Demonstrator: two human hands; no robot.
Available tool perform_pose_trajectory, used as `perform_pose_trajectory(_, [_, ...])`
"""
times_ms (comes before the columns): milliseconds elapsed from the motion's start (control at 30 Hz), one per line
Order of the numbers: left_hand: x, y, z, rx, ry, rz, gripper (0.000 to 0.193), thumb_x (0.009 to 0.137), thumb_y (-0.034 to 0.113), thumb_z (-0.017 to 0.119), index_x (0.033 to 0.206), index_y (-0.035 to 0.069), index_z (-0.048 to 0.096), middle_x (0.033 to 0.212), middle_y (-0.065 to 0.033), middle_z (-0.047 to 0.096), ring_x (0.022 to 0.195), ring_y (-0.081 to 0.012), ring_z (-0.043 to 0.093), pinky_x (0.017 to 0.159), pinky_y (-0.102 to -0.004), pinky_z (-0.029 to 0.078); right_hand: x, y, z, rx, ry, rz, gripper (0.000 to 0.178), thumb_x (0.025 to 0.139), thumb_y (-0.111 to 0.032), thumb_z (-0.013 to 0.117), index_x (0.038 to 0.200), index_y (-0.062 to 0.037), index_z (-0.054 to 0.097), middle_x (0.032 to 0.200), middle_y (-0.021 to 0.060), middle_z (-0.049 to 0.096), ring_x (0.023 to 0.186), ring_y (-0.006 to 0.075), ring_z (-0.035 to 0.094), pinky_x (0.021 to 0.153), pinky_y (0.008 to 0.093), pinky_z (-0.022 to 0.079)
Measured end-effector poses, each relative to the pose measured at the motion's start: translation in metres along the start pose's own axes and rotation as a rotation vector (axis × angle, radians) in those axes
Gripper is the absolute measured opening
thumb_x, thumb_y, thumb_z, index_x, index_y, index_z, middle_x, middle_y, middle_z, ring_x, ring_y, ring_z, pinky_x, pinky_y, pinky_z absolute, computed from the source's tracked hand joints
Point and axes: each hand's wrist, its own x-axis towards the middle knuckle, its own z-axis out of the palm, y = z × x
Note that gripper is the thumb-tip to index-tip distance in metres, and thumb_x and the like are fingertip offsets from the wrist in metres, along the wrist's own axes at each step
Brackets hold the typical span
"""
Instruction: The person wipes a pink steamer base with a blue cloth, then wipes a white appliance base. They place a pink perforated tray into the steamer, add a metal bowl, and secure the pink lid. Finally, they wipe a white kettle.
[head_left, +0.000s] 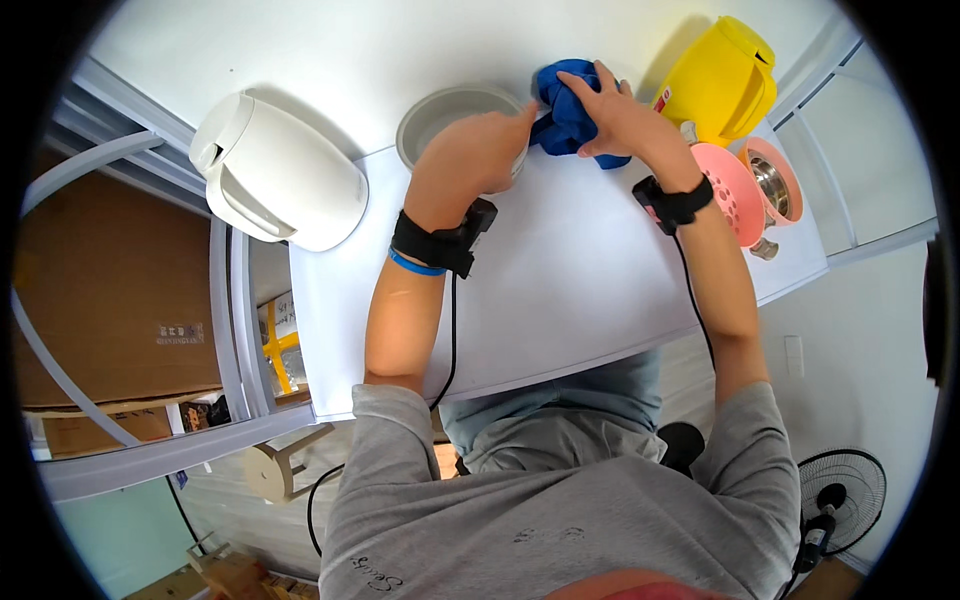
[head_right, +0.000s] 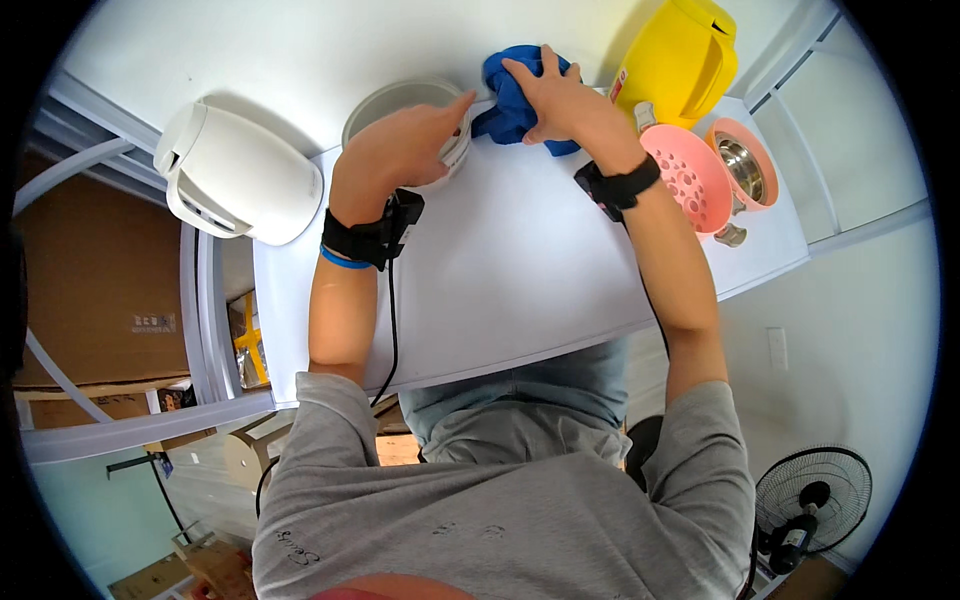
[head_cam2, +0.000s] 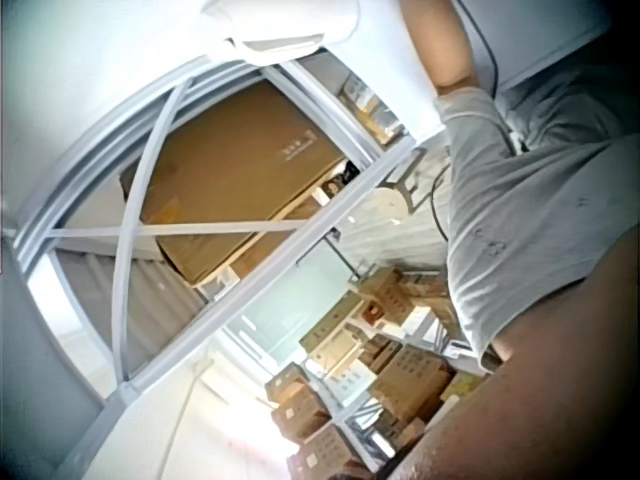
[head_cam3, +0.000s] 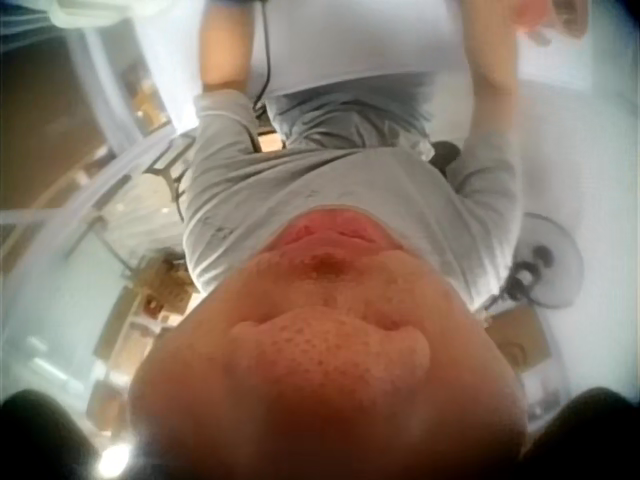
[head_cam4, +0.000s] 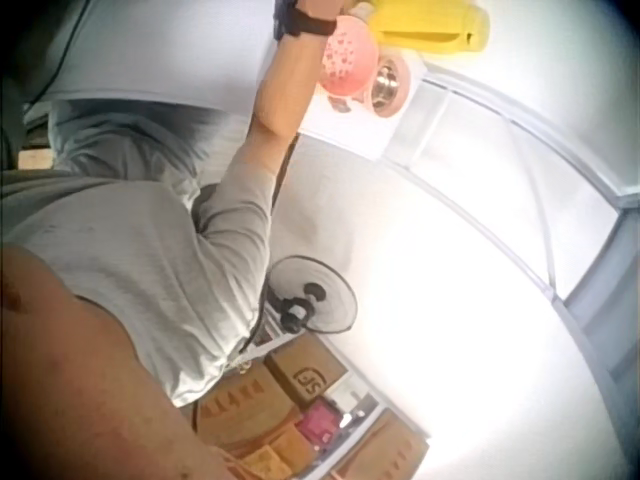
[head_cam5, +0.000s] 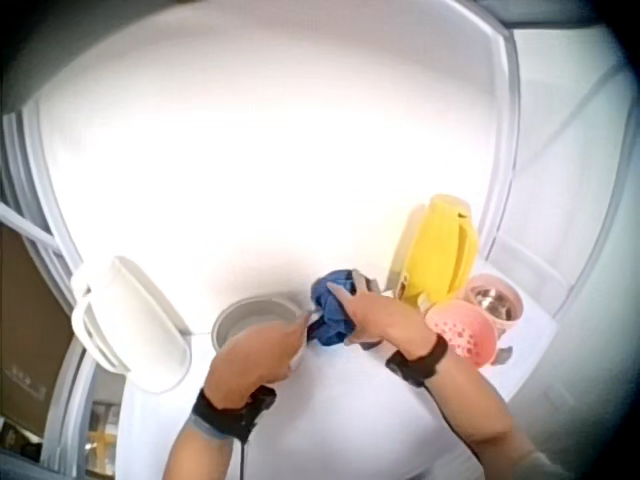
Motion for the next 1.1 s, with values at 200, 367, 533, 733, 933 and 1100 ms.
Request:
perform_pose_trajectory(200, [0.006,-0.014,-0.001,0.033,-0.258,-0.1,0.045,0.085,0.015,0.08,0.129,0.009,0.073,0.103,-0.0161,0.079,0.099,-0.0407,0.075,0.083,-0.0491,0.06,0.026,0.006,0.025,0.067,-0.136,-0.064,0.125,0.064,-0.012,0.101,0.167,-0.0393,0.035,0.157,0.0247,0.047,0.117,0.0508,0.071,0.099,0.0517,0.061])
perform_pose_trajectory(367, [0.01,-0.004,-0.005,0.071,-0.271,-0.083,0.031,0.088,0.019,0.08,0.116,0.007,0.076,0.103,-0.0166,0.08,0.1,-0.0417,0.074,0.085,-0.0503,0.06,0.038,0.008,0.024,0.039,-0.131,-0.103,0.114,0.059,-0.012,0.101,0.158,-0.0355,0.05,0.144,0.0208,0.055,0.111,0.0479,0.072,0.095,0.0513,0.061])
perform_pose_trajectory(533, [0.013,0.001,-0.016,0.066,-0.338,-0.079,0.028,0.092,0.02,0.078,0.116,0.007,0.075,0.101,-0.0186,0.079,0.1,-0.0435,0.074,0.086,-0.0511,0.059,0.044,0.011,0.02,0.078,-0.071,-0.114,0.09,0.059,-0.013,0.096,0.143,-0.0289,0.067,0.133,0.0205,0.063,0.108,0.0427,0.072,0.085,0.0498,0.062])
perform_pose_trajectory(733, [0.02,0.009,-0.016,0.049,-0.349,-0.113,0.024,0.092,0.021,0.078,0.109,0.005,0.075,0.099,-0.0186,0.079,0.099,-0.0435,0.074,0.084,-0.0507,0.059,0.04,0.016,0.021,0.098,-0.061,-0.095,0.083,0.065,-0.021,0.091,0.144,-0.0273,0.065,0.128,0.0213,0.066,0.108,0.0432,0.072,0.086,0.049,0.062])
perform_pose_trajectory(933, [0.025,0.007,-0.011,0.048,-0.299,-0.085,0.022,0.095,0.024,0.076,0.096,0.003,0.072,0.096,-0.0192,0.076,0.095,-0.0447,0.071,0.08,-0.0524,0.056,0.034,0.013,-0.004,0.205,-0.176,-0.286,0.078,0.077,-0.023,0.082,0.151,-0.0235,0.057,0.128,0.0196,0.064,0.105,0.0454,0.071,0.089,0.047,0.061])
perform_pose_trajectory(1100, [0.021,0.006,-0.03,0.028,-0.311,-0.096,0.027,0.102,0.027,0.072,0.103,0.001,0.069,0.092,-0.0231,0.073,0.089,-0.0471,0.068,0.076,-0.0534,0.054,0.016,0.001,-0.034,0.242,-0.103,-0.311,0.07,0.083,-0.021,0.078,0.15,-0.0239,0.059,0.132,0.0161,0.065,0.108,0.0424,0.072,0.093,0.0465,0.061])
